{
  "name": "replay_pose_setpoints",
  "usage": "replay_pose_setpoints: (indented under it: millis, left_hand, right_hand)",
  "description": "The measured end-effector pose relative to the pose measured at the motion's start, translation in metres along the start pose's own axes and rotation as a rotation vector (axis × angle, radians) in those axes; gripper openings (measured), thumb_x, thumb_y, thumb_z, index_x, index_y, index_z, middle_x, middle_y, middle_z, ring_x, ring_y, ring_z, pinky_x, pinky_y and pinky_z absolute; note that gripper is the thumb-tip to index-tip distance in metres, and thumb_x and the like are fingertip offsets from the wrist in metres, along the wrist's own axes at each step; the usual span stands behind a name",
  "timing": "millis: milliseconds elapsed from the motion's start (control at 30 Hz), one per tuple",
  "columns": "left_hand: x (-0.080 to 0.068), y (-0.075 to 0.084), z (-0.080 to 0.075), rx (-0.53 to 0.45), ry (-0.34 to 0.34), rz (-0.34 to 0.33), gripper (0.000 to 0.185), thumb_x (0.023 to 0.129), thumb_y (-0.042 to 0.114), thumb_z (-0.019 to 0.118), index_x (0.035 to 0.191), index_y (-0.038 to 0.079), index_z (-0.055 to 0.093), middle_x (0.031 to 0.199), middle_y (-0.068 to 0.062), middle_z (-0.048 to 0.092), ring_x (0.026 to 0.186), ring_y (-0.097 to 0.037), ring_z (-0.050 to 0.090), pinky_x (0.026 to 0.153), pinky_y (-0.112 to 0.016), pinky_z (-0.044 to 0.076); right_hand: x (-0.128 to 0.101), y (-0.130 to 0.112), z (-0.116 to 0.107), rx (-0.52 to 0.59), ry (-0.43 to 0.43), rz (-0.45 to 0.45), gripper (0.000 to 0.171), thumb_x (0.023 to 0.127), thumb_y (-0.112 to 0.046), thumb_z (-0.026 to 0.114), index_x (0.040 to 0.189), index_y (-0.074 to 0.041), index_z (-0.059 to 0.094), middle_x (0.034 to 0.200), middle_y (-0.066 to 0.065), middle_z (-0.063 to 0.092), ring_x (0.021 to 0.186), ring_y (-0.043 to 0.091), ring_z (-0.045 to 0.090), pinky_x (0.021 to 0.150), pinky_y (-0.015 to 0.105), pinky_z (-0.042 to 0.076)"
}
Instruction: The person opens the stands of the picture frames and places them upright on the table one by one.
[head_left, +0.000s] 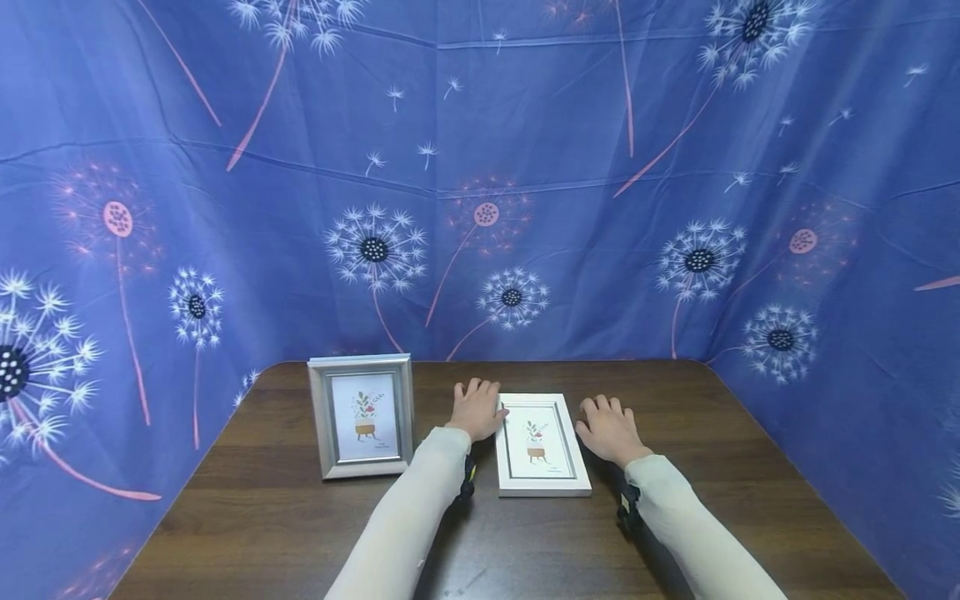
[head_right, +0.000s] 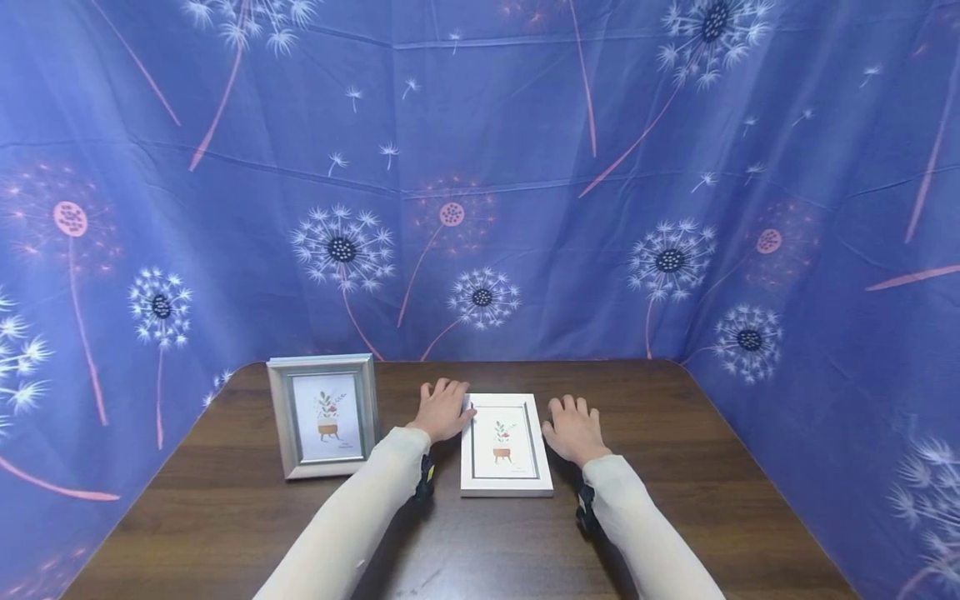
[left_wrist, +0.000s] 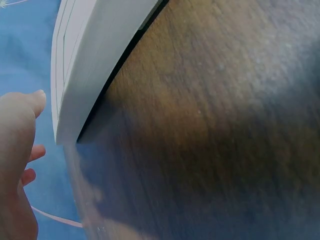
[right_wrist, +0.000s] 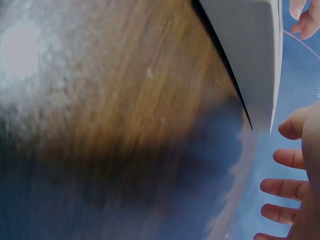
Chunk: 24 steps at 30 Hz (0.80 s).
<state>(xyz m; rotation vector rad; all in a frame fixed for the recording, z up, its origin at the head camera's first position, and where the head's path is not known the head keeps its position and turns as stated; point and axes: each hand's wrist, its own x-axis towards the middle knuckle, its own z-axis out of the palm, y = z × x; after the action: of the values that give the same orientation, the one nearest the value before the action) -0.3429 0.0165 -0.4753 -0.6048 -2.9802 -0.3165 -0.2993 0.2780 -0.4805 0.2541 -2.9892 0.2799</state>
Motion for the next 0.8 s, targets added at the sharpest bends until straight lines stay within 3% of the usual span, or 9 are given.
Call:
replay_pose_setpoints:
  millis: [600,800]
  left_hand:
    - [0.012,0.002,0.021,0.034,-0.010,-0.018,0.059,0.101,0.045,0.052,0.147,0.009,0.045,0.143,-0.007,0.051,0.136,-0.027,0.037,0.110,-0.054,0.020]
    - [0.011,0.000,0.026,0.000,-0.026,-0.021,0.058,0.102,0.045,0.048,0.149,0.010,0.044,0.146,-0.006,0.050,0.137,-0.027,0.035,0.111,-0.055,0.019]
  right_hand:
    - [-0.007,0.013,-0.004,0.003,-0.006,0.037,0.037,0.096,-0.025,0.053,0.123,0.000,0.056,0.123,0.024,0.052,0.113,0.045,0.045,0.086,0.062,0.035]
    - [-0.009,0.014,-0.004,-0.001,0.004,0.037,0.034,0.096,-0.025,0.054,0.120,-0.001,0.058,0.121,0.022,0.053,0.112,0.044,0.046,0.084,0.059,0.037]
